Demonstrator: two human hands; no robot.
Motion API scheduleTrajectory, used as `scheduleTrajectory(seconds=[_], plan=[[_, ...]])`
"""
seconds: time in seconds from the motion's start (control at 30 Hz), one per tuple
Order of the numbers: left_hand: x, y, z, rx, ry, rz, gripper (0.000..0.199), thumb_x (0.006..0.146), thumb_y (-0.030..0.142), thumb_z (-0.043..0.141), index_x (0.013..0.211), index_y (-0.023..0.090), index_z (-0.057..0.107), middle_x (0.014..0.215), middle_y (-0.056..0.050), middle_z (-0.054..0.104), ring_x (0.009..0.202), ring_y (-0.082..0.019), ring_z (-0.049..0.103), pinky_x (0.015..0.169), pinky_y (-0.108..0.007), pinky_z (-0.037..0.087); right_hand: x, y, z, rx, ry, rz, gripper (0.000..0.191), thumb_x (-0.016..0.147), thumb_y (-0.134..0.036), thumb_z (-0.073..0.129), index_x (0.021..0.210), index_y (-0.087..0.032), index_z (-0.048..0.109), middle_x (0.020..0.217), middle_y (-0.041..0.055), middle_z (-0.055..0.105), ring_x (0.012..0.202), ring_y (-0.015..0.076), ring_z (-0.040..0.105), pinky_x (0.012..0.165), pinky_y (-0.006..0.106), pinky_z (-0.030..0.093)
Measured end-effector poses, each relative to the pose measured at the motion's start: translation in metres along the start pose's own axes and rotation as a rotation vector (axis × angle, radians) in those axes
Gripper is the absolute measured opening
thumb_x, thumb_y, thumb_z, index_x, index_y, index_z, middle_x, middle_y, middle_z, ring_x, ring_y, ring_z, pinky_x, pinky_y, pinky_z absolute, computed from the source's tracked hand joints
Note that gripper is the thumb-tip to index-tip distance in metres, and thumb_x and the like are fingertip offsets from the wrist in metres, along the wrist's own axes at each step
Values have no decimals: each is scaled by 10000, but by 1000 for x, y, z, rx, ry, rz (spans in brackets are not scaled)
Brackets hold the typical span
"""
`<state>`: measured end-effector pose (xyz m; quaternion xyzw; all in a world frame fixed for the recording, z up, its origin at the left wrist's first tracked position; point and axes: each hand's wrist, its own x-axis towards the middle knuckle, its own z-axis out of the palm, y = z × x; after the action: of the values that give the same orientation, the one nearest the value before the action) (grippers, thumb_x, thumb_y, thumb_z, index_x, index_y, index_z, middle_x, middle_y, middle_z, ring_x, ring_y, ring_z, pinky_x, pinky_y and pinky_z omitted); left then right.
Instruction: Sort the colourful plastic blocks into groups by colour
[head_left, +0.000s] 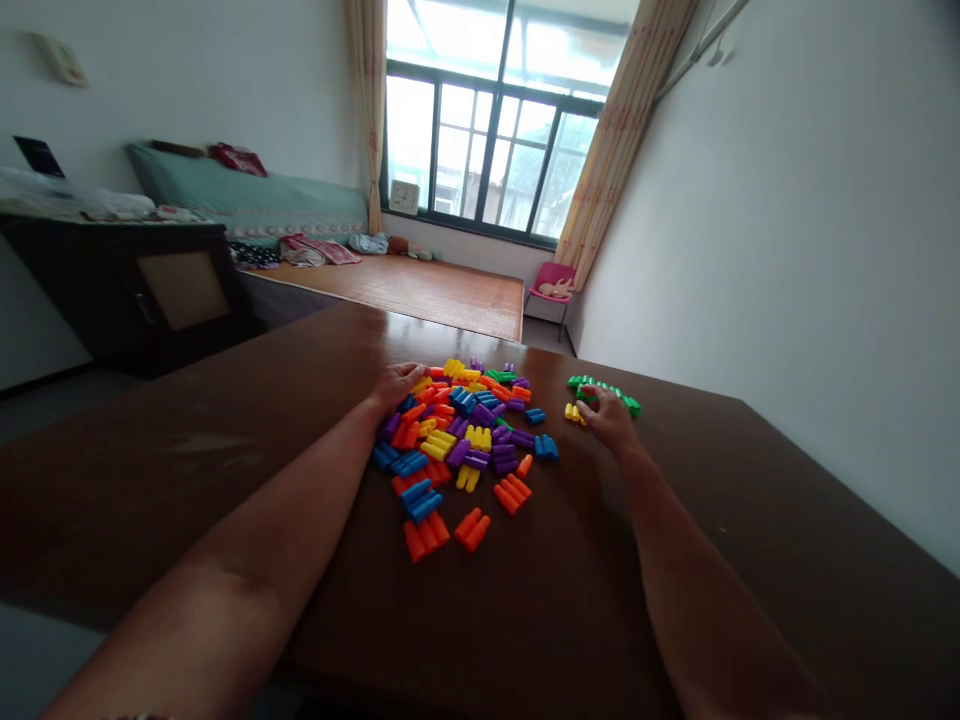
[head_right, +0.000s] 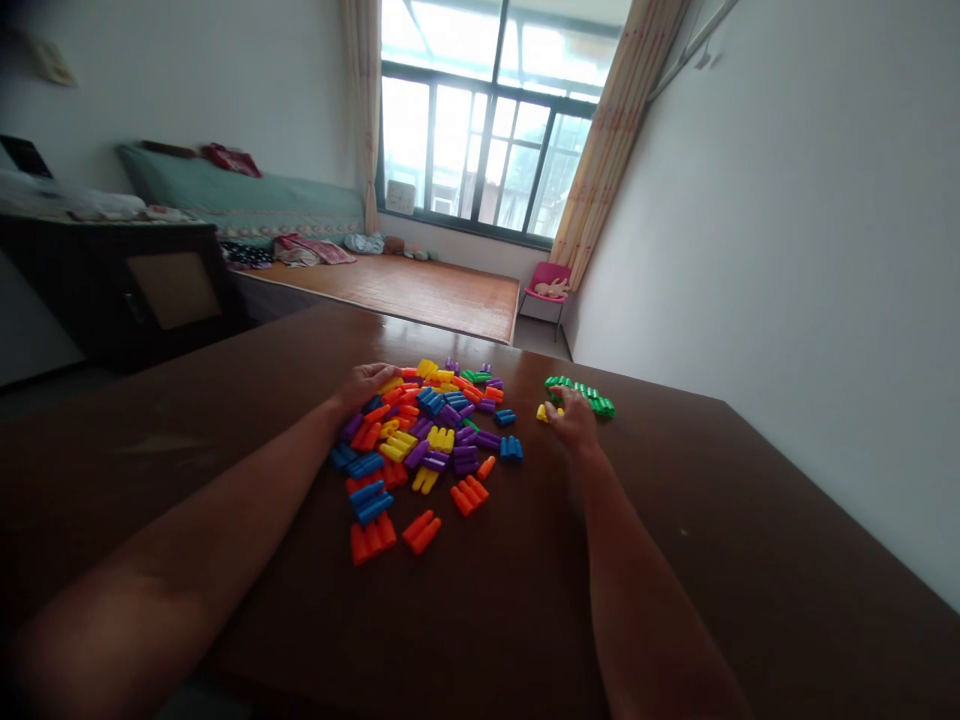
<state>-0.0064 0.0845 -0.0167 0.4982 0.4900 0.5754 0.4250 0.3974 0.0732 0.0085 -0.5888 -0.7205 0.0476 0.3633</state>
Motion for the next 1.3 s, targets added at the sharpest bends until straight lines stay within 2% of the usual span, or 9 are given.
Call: scheduleTrajectory(seconds=[0.13, 0.2, 0.27, 0.67, 0.9, 1.0, 1.13, 1.23, 1.3], plan=[[-3, 2, 1, 11, 6, 7, 435, 603, 524, 736, 805, 139, 730, 682, -33, 703, 630, -177, 624, 548, -247, 457, -20, -86, 21, 195, -341, -367, 295, 841, -369, 588, 1082, -223, 673, 1006, 47, 694, 836, 169, 628, 774, 302, 504], [-5, 4, 3, 13, 25, 0, 423, 601, 510, 745, 796, 135, 732, 666, -35, 700, 627, -183, 624, 548, -253, 458, -34, -115, 32, 129, -415, -494, 341, 822, -408, 628, 1112, -235, 671, 1033, 57, 690, 947, 207, 606, 832, 334, 485], [-6, 6, 4, 19, 40, -5, 413, 599, 502, 749, 784, 132, 732, 648, -36, 697, 622, -186, 622, 542, -255, 457, -45, -130, 39, 51, -444, -548, 386, 806, -437, 651, 1138, -241, 666, 1043, 72, 684, 1016, 237, 575, 870, 364, 467], [1, -2, -1, 15, -23, 25, 466, 614, 546, 724, 828, 132, 728, 699, -40, 708, 598, -163, 607, 537, -242, 446, -47, -123, 48, 174, -484, -435, 426, 711, -419, 754, 1065, -195, 681, 955, 62, 624, 883, 196, 573, 804, 339, 472], [4, -6, -3, 24, -36, 27, 520, 602, 577, 724, 861, 125, 730, 736, -53, 717, 623, -166, 622, 547, -236, 451, -49, -128, 56, 283, -441, -434, 232, 751, -256, 696, 977, -213, 670, 914, 18, 595, 825, 147, 568, 752, 280, 479], [3, -7, -4, 30, -35, 26, 524, 604, 577, 725, 873, 127, 734, 744, -58, 722, 630, -170, 625, 551, -237, 462, -32, -109, 48, 247, -291, -417, 203, 806, -296, 633, 986, -217, 682, 972, 45, 624, 894, 172, 575, 820, 310, 469], [2, -4, -3, 41, -30, 30, 533, 602, 578, 727, 879, 124, 737, 737, -60, 724, 634, -172, 624, 558, -239, 471, -5, -39, 28, -8, 3, -181, 316, 846, -263, 526, 1123, -174, 650, 1094, 115, 649, 1005, 241, 557, 916, 403, 431], [2, -3, -2, 54, -22, 41, 522, 597, 581, 728, 846, 122, 739, 728, -60, 722, 631, -170, 621, 558, -235, 469, -2, 13, 25, -259, 13, -62, 426, 840, -269, 525, 1251, -172, 582, 1231, 145, 611, 1161, 313, 474, 948, 482, 391], [2, -3, -3, 73, -19, 50, 510, 605, 580, 721, 838, 127, 741, 726, -54, 722, 626, -165, 617, 554, -231, 463, -6, 30, 31, -343, -47, -63, 447, 850, -265, 517, 1290, -195, 549, 1275, 119, 599, 1224, 318, 428, 976, 502, 365]])
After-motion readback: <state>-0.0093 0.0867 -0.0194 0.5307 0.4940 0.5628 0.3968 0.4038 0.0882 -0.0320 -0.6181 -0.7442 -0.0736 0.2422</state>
